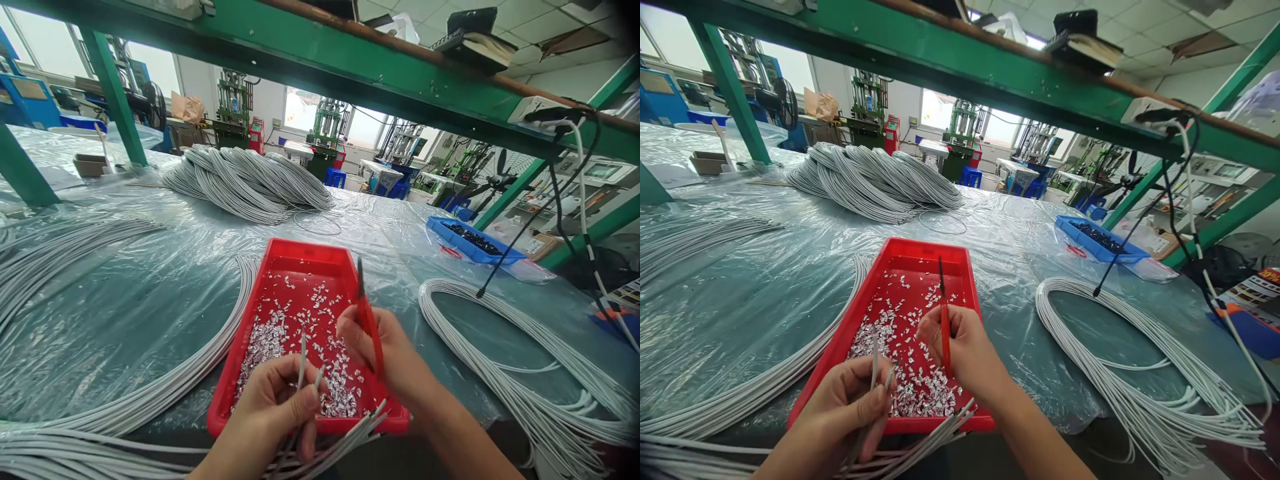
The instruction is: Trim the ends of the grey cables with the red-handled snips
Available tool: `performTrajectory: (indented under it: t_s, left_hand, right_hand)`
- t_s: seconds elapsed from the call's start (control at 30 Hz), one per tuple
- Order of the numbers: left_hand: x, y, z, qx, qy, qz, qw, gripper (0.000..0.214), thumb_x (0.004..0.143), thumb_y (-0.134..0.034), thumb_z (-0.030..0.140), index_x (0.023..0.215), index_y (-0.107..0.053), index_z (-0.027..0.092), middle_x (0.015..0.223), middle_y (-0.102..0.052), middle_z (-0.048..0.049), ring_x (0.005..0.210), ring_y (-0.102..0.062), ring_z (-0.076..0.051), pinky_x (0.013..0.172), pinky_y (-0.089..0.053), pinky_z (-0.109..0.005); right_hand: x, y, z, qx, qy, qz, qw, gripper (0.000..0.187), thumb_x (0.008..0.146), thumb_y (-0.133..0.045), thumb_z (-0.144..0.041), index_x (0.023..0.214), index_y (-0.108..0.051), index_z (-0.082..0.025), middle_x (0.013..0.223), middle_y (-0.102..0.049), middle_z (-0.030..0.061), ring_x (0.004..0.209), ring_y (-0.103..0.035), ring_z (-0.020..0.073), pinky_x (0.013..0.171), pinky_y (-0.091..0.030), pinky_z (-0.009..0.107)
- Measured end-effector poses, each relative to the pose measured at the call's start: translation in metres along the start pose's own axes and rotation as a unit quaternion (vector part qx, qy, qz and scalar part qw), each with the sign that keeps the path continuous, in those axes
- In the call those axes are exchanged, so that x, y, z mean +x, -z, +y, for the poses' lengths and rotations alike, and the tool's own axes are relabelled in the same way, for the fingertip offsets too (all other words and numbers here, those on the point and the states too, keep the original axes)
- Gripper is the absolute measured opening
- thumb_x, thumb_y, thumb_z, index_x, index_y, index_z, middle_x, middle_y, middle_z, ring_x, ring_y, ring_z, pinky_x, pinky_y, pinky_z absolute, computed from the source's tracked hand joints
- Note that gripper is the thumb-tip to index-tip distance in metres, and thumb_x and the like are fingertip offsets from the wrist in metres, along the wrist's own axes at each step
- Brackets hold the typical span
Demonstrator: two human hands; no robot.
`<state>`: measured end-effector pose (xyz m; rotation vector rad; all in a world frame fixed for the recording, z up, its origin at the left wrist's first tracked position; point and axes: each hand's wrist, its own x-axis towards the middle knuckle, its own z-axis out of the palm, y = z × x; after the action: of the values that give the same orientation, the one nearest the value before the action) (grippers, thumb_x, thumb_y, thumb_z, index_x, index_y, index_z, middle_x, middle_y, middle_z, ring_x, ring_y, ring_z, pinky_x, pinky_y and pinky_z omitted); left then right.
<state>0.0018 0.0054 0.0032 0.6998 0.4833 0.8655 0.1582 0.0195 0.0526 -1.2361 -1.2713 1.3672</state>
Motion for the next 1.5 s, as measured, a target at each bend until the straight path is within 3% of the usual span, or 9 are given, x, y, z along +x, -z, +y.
performTrajectory:
  t_s: [0.1, 0.27, 0.4, 0.6, 0.97, 1.1, 1.27, 1.4, 1.5]
  left_hand:
    - [0.004, 0.000, -0.002, 0.042, -0.037, 0.046, 0.997, 0.028, 0.070, -0.076, 0.035, 0.071, -0.058, 0.013, 0.041, -0.050, 0.0030, 0.033, -0.042, -0.006, 0.035, -0.026, -0.011]
    - [0.013, 0.002, -0.006, 0.114, -0.061, 0.094, 0.987, 0.030, 0.071, -0.074, 0.036, 0.070, -0.055, 0.013, 0.046, -0.047, 0.0046, 0.038, -0.041, -0.006, 0.036, -0.030, -0.012]
    - [0.014, 0.004, -0.006, 0.077, -0.044, 0.061, 0.994, 0.030, 0.075, -0.070, 0.039, 0.078, -0.058, 0.012, 0.042, -0.046, 0.0043, 0.034, -0.036, -0.005, 0.034, -0.026, -0.012]
    - [0.013, 0.007, -0.005, -0.024, 0.002, -0.006, 1.000, 0.031, 0.071, -0.075, 0.037, 0.065, -0.061, 0.010, 0.052, -0.054, -0.0015, 0.033, -0.041, -0.003, 0.033, -0.024, -0.012]
    - [0.014, 0.009, -0.010, 0.043, -0.049, 0.024, 0.998, 0.030, 0.074, -0.072, 0.040, 0.074, -0.059, 0.013, 0.053, -0.053, 0.0013, 0.036, -0.044, -0.004, 0.037, -0.025, -0.012]
    - [0.014, 0.008, -0.009, 0.117, -0.059, 0.048, 0.990, 0.033, 0.075, -0.069, 0.044, 0.072, -0.056, 0.013, 0.049, -0.049, 0.0024, 0.039, -0.044, -0.008, 0.040, -0.028, -0.015]
    - [0.010, 0.005, -0.009, 0.218, -0.084, 0.104, 0.967, 0.032, 0.074, -0.066, 0.045, 0.067, -0.053, 0.016, 0.052, -0.049, 0.0014, 0.044, -0.045, -0.012, 0.042, -0.032, -0.020]
    - [0.006, 0.004, -0.010, 0.354, -0.164, 0.165, 0.906, 0.023, 0.079, -0.058, 0.031, 0.061, -0.052, 0.018, 0.058, -0.047, 0.0006, 0.052, -0.042, -0.014, 0.044, -0.032, -0.022]
    - [0.004, 0.005, -0.006, 0.256, -0.095, 0.085, 0.958, 0.022, 0.079, -0.063, 0.033, 0.068, -0.053, 0.017, 0.049, -0.044, 0.0044, 0.043, -0.040, -0.010, 0.040, -0.027, -0.018]
  right_hand:
    - [-0.003, 0.001, -0.002, -0.020, -0.040, -0.060, 0.997, 0.022, 0.069, -0.068, -0.025, 0.074, -0.057, -0.008, 0.050, -0.049, -0.0018, 0.044, -0.037, 0.0046, 0.042, -0.028, 0.015]
    - [0.003, -0.009, 0.006, -0.008, -0.047, -0.039, 0.998, 0.018, 0.060, -0.073, -0.016, 0.068, -0.060, -0.006, 0.056, -0.049, -0.0013, 0.051, -0.039, 0.0041, 0.047, -0.031, 0.014]
    - [0.011, -0.007, 0.010, 0.017, -0.032, -0.047, 0.998, 0.019, 0.060, -0.074, -0.018, 0.070, -0.061, -0.008, 0.058, -0.053, -0.0004, 0.055, -0.045, 0.0058, 0.052, -0.035, 0.015]
    - [0.010, 0.001, 0.010, 0.035, -0.033, -0.157, 0.986, 0.019, 0.060, -0.073, -0.016, 0.071, -0.061, -0.008, 0.062, -0.057, 0.0030, 0.057, -0.051, 0.0088, 0.056, -0.040, 0.019]
    - [0.002, -0.014, 0.018, -0.059, 0.035, 0.012, 0.998, 0.025, 0.066, -0.063, -0.029, 0.063, -0.047, -0.011, 0.056, -0.052, 0.0030, 0.051, -0.043, 0.0094, 0.048, -0.034, 0.021]
    - [0.000, -0.014, 0.018, -0.180, 0.151, 0.067, 0.970, 0.014, 0.060, -0.054, -0.005, 0.054, -0.043, -0.011, 0.050, -0.042, -0.0018, 0.048, -0.032, 0.0059, 0.045, -0.024, 0.018]
    - [-0.006, -0.007, 0.013, -0.254, 0.265, 0.006, 0.930, 0.024, 0.043, -0.040, 0.010, 0.055, -0.037, -0.011, 0.052, -0.039, -0.0054, 0.050, -0.031, 0.0037, 0.048, -0.020, 0.017]
    - [-0.007, -0.001, 0.010, -0.218, 0.250, -0.019, 0.943, 0.025, 0.043, -0.040, 0.012, 0.055, -0.039, -0.010, 0.051, -0.037, -0.0050, 0.050, -0.029, 0.0036, 0.048, -0.018, 0.018]
    - [-0.003, 0.002, 0.018, -0.118, 0.165, -0.077, 0.976, 0.018, 0.056, -0.056, 0.000, 0.058, -0.043, -0.012, 0.051, -0.038, -0.0035, 0.048, -0.032, 0.0050, 0.045, -0.024, 0.017]
